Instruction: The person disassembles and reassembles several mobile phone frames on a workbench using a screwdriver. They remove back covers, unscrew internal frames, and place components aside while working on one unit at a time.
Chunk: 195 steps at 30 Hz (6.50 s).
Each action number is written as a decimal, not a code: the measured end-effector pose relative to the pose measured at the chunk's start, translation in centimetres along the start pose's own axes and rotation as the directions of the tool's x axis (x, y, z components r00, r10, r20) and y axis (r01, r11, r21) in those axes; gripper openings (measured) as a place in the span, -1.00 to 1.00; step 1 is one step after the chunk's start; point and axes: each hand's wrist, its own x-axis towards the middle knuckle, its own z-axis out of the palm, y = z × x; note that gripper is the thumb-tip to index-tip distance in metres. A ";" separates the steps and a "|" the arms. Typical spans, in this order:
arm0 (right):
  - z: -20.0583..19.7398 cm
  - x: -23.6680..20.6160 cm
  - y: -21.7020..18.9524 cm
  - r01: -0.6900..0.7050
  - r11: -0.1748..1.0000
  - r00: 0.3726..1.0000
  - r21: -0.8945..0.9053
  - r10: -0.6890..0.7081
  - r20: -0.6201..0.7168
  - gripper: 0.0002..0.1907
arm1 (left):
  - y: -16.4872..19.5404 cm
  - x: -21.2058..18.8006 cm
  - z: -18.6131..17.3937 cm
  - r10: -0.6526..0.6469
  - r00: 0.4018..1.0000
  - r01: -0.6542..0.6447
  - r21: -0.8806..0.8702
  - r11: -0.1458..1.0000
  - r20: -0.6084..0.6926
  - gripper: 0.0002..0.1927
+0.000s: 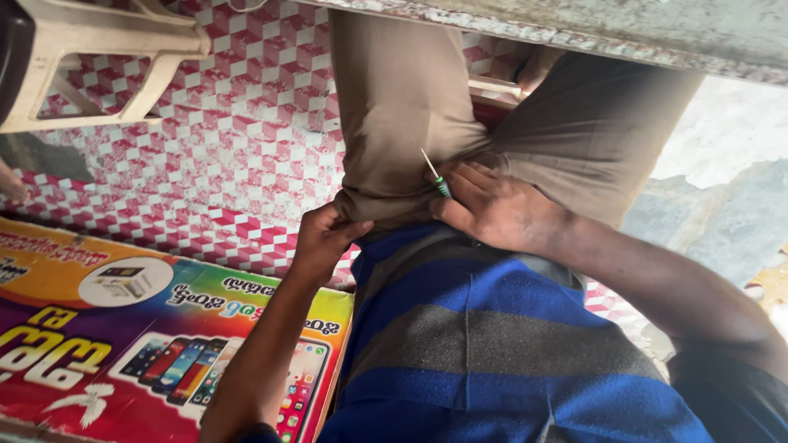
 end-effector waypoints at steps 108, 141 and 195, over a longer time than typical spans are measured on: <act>-11.7 -1.8 13.8 -0.560 0.826 0.762 0.068 0.545 -0.350 -0.44 | 12.2 10.7 9.6 0.616 0.787 -0.161 0.950 0.266 -0.039 0.03; -9.7 -4.5 13.0 -0.132 0.814 0.386 0.566 0.568 -0.727 -0.43 | 27.2 14.9 16.6 0.558 0.306 -0.827 0.506 -0.246 0.771 -0.44; -10.9 -0.8 11.5 -0.596 0.750 0.589 0.287 0.651 -0.479 -0.75 | 25.8 16.1 19.3 0.444 0.333 -0.830 0.482 -0.279 0.832 -0.55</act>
